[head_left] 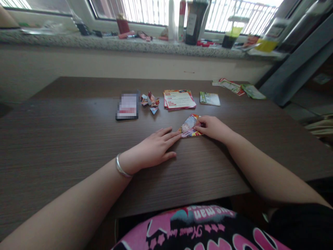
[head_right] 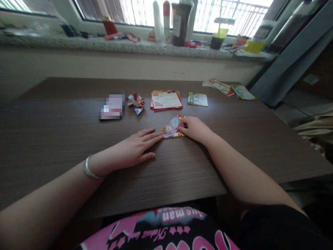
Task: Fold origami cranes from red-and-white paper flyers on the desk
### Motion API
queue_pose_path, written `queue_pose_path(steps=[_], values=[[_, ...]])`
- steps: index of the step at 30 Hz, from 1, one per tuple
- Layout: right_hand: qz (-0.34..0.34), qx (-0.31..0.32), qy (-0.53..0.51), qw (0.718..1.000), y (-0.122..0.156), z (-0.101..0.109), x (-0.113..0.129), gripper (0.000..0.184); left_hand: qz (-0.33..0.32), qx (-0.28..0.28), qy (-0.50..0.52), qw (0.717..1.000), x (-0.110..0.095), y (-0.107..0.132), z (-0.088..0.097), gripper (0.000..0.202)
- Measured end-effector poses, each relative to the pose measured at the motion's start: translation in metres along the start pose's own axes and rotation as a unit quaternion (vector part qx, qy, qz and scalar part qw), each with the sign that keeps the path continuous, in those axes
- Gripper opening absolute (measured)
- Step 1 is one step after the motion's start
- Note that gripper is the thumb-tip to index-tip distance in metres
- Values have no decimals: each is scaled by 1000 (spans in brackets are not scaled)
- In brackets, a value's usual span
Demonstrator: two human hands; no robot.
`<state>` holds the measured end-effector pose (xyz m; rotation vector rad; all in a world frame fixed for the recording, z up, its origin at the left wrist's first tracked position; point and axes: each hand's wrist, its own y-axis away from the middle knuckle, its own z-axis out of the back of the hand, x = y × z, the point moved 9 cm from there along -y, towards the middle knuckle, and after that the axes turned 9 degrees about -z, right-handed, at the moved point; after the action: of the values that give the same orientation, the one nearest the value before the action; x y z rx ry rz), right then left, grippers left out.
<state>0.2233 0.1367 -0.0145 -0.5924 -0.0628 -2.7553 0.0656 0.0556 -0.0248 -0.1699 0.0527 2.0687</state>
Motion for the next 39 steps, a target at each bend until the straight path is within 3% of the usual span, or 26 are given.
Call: queue_pose_path(steps=[5, 13, 17, 23, 28, 39], values=[[-29, 1, 6, 1000, -3, 2, -12, 16, -2, -1, 9, 1000, 0, 1, 0, 66], [-15, -13, 41, 999, -4, 4, -16, 14, -8, -8, 0, 1000, -1, 0, -1, 64], [17, -54, 106, 993, 1, 9, -1, 15, -7, -6, -1, 1000, -2, -1, 1, 63], [78, -163, 170, 969, 19, 20, 37, 20, -12, -13, -13, 1000, -4, -2, 5, 60], [156, -87, 168, 969, 26, -4, 63, 24, -16, -21, -29, 999, -5, -2, 4, 58], [89, -37, 69, 993, 4, -19, 39, 19, -28, -13, -31, 999, -5, -3, 6, 58]])
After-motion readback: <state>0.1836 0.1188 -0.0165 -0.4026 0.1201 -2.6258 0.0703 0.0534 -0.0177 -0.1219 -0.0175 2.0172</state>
